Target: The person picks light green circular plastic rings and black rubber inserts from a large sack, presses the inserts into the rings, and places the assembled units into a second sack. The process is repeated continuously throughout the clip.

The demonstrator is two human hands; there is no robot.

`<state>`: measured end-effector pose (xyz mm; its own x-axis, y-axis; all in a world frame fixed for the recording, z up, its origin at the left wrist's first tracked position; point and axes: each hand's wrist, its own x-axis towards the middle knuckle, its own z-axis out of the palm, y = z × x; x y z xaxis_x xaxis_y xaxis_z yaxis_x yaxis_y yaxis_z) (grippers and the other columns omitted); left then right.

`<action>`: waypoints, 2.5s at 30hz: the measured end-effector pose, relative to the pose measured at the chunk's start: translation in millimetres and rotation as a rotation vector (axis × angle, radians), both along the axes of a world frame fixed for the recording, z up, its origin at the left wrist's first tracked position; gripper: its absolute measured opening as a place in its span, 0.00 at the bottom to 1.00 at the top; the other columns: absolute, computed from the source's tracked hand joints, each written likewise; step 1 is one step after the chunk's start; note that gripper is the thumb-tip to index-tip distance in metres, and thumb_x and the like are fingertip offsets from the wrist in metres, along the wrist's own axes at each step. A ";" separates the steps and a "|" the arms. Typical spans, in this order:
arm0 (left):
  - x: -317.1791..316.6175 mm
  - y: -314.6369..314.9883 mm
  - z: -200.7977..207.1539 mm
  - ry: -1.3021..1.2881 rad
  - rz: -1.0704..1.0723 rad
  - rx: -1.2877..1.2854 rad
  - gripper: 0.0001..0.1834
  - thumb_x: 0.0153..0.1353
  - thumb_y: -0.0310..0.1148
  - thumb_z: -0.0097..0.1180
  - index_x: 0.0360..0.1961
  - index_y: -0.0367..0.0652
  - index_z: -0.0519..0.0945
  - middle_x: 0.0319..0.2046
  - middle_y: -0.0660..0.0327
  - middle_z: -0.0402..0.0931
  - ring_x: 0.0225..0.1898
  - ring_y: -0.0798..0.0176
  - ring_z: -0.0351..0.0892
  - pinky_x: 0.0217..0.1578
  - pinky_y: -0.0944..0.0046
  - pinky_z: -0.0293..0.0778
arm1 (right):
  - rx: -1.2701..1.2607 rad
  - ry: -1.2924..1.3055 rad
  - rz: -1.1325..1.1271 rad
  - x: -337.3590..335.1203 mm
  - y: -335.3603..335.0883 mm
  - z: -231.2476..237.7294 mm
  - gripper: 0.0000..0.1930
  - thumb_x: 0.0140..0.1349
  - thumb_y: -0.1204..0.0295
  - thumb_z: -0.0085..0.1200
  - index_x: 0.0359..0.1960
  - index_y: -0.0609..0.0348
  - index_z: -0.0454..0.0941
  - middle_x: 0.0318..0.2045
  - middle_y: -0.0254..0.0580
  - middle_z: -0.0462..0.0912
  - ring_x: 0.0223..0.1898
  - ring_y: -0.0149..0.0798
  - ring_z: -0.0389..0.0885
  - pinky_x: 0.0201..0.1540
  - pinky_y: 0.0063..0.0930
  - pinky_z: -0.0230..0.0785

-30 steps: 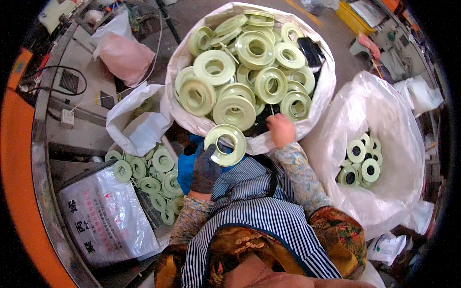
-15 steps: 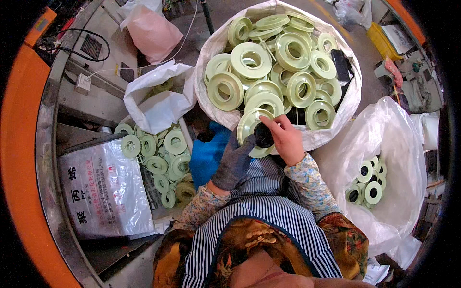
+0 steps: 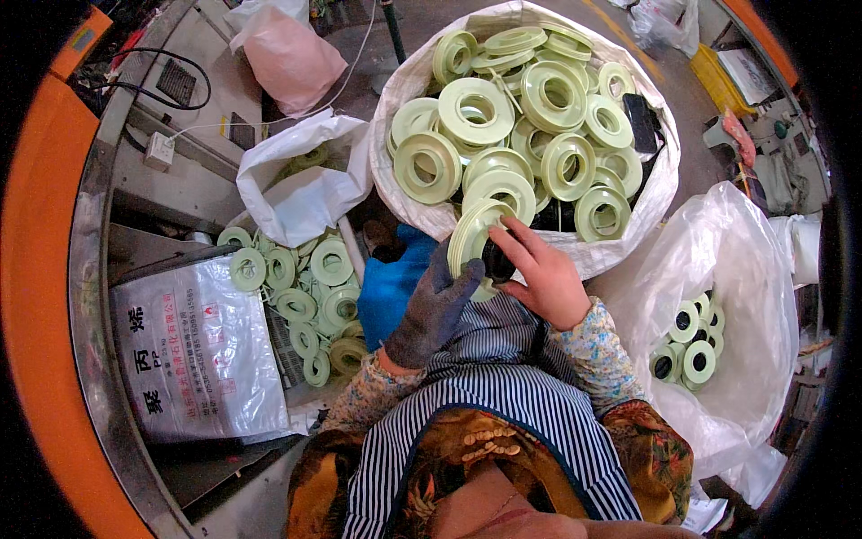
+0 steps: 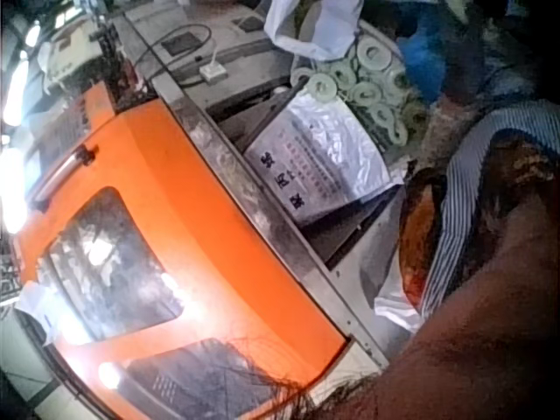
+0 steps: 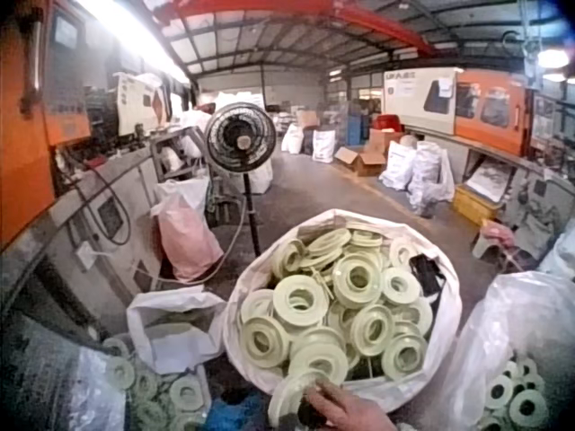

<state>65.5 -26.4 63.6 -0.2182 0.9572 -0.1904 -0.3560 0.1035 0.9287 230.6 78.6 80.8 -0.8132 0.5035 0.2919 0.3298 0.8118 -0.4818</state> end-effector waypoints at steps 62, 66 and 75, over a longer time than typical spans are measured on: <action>-25.1 10.1 -56.1 0.662 0.232 0.217 0.23 0.61 0.21 0.57 0.58 0.32 0.69 0.60 0.41 0.67 0.61 0.48 0.71 0.59 0.57 0.71 | -0.041 0.309 -0.410 -13.0 8.3 -52.9 0.11 0.50 0.74 0.64 0.33 0.59 0.75 0.48 0.48 0.75 0.44 0.50 0.77 0.42 0.38 0.74; -21.0 5.0 -39.0 0.977 0.018 0.207 0.32 0.58 0.24 0.61 0.64 0.34 0.65 0.59 0.46 0.69 0.60 0.51 0.72 0.59 0.58 0.69 | -0.289 0.464 -0.232 -16.4 -4.2 -49.6 0.11 0.50 0.76 0.65 0.32 0.61 0.74 0.61 0.52 0.68 0.49 0.50 0.76 0.48 0.38 0.73; -3.8 6.7 -49.0 -0.380 0.017 0.417 0.28 0.72 0.44 0.45 0.68 0.42 0.59 0.60 0.54 0.69 0.60 0.57 0.70 0.58 0.58 0.71 | -0.102 0.308 -0.020 -27.5 -1.4 -25.5 0.17 0.46 0.69 0.68 0.35 0.57 0.75 0.60 0.50 0.69 0.54 0.55 0.72 0.50 0.42 0.72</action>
<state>61.6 -19.7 14.6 -0.2247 0.9650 0.1352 -0.6716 -0.2539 0.6961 203.1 77.3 55.3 -0.6839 0.5581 0.4699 0.1717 0.7490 -0.6399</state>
